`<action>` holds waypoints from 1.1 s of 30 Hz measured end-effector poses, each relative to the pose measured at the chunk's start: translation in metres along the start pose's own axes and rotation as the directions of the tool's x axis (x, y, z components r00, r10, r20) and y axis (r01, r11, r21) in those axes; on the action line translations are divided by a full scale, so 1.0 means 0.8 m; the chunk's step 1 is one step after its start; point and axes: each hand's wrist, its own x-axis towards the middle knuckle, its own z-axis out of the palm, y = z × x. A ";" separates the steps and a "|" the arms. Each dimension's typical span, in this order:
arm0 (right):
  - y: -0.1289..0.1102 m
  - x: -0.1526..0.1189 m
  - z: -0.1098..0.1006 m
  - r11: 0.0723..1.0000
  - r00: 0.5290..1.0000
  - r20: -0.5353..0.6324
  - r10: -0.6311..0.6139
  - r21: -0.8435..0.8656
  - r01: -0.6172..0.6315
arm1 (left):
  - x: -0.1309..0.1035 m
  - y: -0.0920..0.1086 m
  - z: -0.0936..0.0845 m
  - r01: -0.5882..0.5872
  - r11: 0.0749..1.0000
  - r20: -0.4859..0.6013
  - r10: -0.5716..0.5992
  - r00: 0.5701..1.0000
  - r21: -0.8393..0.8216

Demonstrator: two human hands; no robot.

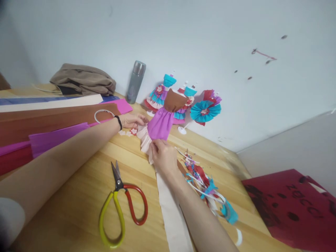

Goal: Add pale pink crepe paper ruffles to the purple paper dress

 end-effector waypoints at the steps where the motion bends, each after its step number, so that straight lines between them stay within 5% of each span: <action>1: 0.000 0.000 0.000 1.000 1.000 0.000 0.002 0.004 -0.002 | -0.001 0.000 -0.001 0.000 1.000 0.012 0.000 1.000 0.002; 9: -0.002 0.000 -0.003 0.997 1.000 0.012 -0.016 0.081 0.015 | -0.010 0.009 -0.002 0.034 0.998 0.143 -0.041 0.989 0.048; 20: -0.011 0.010 -0.024 0.959 0.996 -0.007 0.091 0.271 -0.086 | -0.019 0.031 -0.008 -0.024 0.977 0.104 0.001 0.995 0.212; 25: -0.013 0.017 -0.034 0.889 0.988 0.049 0.146 0.431 -0.153 | -0.032 0.063 0.001 -0.039 0.950 0.114 0.004 0.993 0.310; 33: -0.014 0.039 -0.088 0.663 0.941 0.075 0.331 0.691 -0.289 | -0.042 0.109 0.047 -0.264 0.914 0.097 0.246 0.964 0.307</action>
